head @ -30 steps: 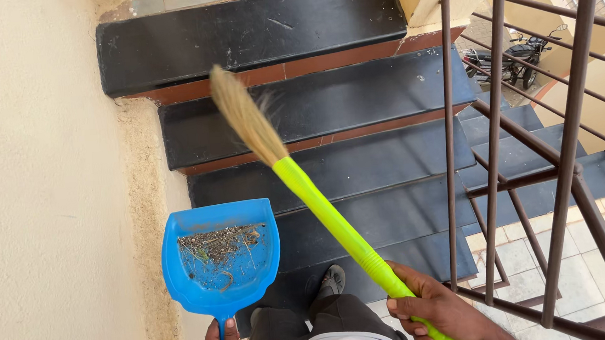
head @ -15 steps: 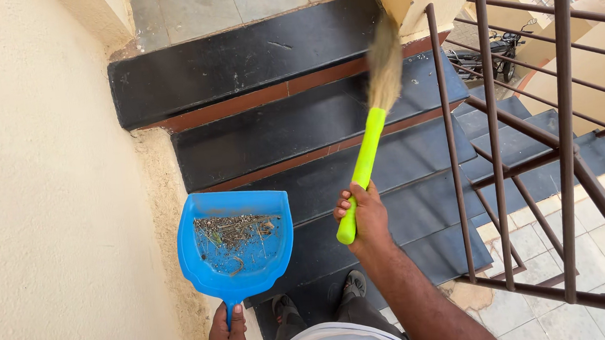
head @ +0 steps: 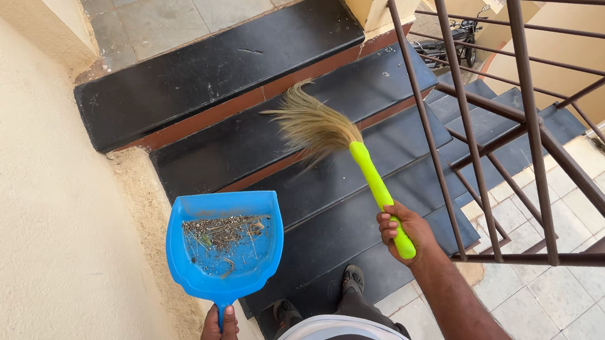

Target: The person sweeps debris on a tiled landing and stair treads using a broom and dustpan. They gather small dry debris into the dustpan and move down the stairs to continue sweeping.

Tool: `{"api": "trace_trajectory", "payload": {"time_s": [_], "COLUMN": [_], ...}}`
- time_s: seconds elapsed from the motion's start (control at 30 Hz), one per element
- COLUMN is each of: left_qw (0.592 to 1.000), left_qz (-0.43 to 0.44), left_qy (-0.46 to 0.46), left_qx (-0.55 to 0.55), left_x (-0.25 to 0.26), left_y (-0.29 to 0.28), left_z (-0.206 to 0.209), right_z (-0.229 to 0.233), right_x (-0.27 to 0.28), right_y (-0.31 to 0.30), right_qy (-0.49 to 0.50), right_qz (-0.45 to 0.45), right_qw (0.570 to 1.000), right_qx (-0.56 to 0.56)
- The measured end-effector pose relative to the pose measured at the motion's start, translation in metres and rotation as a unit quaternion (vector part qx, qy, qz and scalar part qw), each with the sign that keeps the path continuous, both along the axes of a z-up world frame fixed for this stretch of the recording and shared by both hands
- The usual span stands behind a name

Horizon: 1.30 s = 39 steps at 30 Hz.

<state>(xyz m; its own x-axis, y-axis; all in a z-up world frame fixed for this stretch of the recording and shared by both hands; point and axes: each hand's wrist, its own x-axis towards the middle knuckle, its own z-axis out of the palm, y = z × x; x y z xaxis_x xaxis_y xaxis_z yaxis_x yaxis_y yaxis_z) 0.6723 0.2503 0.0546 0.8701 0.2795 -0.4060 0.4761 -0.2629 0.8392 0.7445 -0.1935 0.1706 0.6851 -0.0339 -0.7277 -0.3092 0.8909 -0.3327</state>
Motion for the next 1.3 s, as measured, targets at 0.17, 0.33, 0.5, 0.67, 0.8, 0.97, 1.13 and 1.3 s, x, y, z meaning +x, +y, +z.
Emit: {"api": "trace_trajectory", "payload": {"time_s": [0.17,0.33,0.5,0.67,0.8,0.97,1.13,1.3], "left_qw": [1.0,1.0,0.999,1.0,0.999,0.998,0.993,0.99], "left_qz": [-0.026,0.007,0.028,-0.012,-0.028,-0.061,-0.099,-0.133], "left_qy": [-0.013,0.022,0.011,-0.017,-0.03,-0.003,0.024,0.024], "left_qx": [0.0,0.01,-0.032,-0.017,-0.032,-0.032,-0.052,-0.049], "left_x": [0.0,-0.016,-0.034,-0.033,-0.026,-0.022,-0.013,-0.004], "left_y": [-0.011,-0.018,-0.022,-0.025,-0.031,-0.032,-0.034,-0.027], "left_z": [0.021,0.012,-0.007,0.003,0.013,0.016,0.021,0.034], "right_z": [-0.028,-0.017,-0.032,-0.051,-0.043,-0.015,-0.018,-0.052], "right_x": [0.051,0.023,-0.008,-0.016,-0.062,-0.141,-0.185,-0.188], "right_y": [0.026,0.05,0.005,0.007,0.042,0.043,0.022,0.03], "right_qy": [-0.022,0.024,0.05,0.066,0.143,0.162,0.122,0.211], "right_qz": [-0.063,0.019,0.008,0.0,0.133,0.475,0.492,0.217], "right_qw": [0.986,0.983,0.98,0.967,0.944,0.837,0.851,0.935], "right_qx": [-0.154,-0.182,-0.191,-0.246,-0.265,-0.216,-0.142,-0.183]}}
